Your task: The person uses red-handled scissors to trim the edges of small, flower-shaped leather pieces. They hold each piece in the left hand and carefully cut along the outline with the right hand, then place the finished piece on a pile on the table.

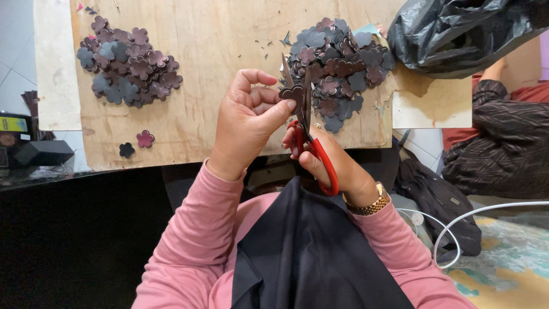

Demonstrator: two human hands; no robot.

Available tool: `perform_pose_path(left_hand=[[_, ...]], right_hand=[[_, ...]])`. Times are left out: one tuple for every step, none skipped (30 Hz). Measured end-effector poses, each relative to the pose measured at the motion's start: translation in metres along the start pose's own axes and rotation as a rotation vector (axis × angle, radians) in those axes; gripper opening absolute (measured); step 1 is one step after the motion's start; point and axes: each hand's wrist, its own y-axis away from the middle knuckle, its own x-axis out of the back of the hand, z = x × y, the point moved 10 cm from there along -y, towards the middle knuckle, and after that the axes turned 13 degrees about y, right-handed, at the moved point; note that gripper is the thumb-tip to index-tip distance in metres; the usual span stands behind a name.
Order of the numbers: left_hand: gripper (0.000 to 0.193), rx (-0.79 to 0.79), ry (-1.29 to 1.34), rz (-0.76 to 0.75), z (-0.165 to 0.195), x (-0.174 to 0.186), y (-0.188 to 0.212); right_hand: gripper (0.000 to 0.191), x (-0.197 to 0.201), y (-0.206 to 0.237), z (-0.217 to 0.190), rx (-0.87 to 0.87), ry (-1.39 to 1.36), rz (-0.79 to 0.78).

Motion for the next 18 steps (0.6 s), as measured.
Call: perform_pose_path(left_hand=[[0.038,0.002,0.0,0.003,-0.0003,0.0003,-0.0002],[0.038,0.003,-0.001,0.006,-0.0008,0.0005,-0.0002],[0.038,-0.002,-0.009,0.009,-0.0009,0.0009,-0.0003],[0.038,-0.007,-0.016,0.012,-0.0012,0.0013,-0.0002],[0.038,-0.011,-0.024,0.016,-0.0016,0.0018,-0.0002],[0.037,-0.016,-0.014,0.014,-0.0021,0.0017,-0.0001],[0.036,-0.02,-0.004,0.012,-0.0028,0.0016,-0.0001],[0.035,-0.025,0.006,0.009,-0.0035,0.0014,0.0],[0.035,-0.03,0.005,0.012,-0.0041,0.0018,-0.0002],[0.035,-0.035,0.004,0.015,-0.0047,0.0021,-0.0003],[0.034,-0.041,0.003,0.018,-0.0052,0.0026,-0.0004],[0.034,-0.045,0.009,0.018,-0.0057,0.0028,-0.0006],[0.034,-0.049,0.014,0.019,-0.0061,0.0031,-0.001],[0.033,-0.053,0.019,0.02,-0.0063,0.0035,-0.0011],[0.033,-0.057,0.013,0.022,-0.0064,0.004,-0.0013],[0.033,-0.06,0.006,0.024,-0.0063,0.0043,-0.0013],[0.033,-0.063,-0.001,0.025,-0.006,0.0047,-0.0014],[0.033,-0.061,0.003,0.027,-0.006,0.005,-0.0015]], right_hand=[[0.079,-0.0005,-0.0001,0.0004,-0.004,-0.008,-0.003],[0.079,-0.0008,0.0,0.0007,-0.008,-0.015,-0.006],[0.079,-0.0008,0.0002,0.0007,-0.01,-0.019,-0.005],[0.079,-0.0008,0.0007,0.0005,-0.013,-0.024,-0.004],[0.079,-0.0009,0.0006,0.0006,-0.015,-0.029,-0.004],[0.079,-0.0008,0.0005,0.0001,-0.013,-0.039,0.001],[0.08,-0.0011,0.0003,-0.0002,-0.01,-0.048,0.006],[0.08,-0.001,0.0004,-0.0006,-0.008,-0.058,0.012],[0.081,-0.0011,0.0003,0.0005,-0.018,-0.06,0.014],[0.081,-0.0016,0.0004,0.0015,-0.027,-0.062,0.016],[0.081,-0.0021,0.0006,0.0025,-0.037,-0.065,0.017],[0.081,-0.0024,0.0008,0.0023,-0.033,-0.08,0.023],[0.082,-0.0026,0.0007,0.0023,-0.029,-0.095,0.029],[0.082,-0.0026,0.0006,0.0023,-0.025,-0.11,0.035],[0.083,-0.0031,0.0006,0.0028,-0.026,-0.118,0.033],[0.083,-0.0033,0.0008,0.0032,-0.028,-0.126,0.032],[0.083,-0.0034,0.0005,0.0037,-0.03,-0.134,0.03],[0.082,-0.0029,0.0003,0.0034,-0.024,-0.123,0.032]])
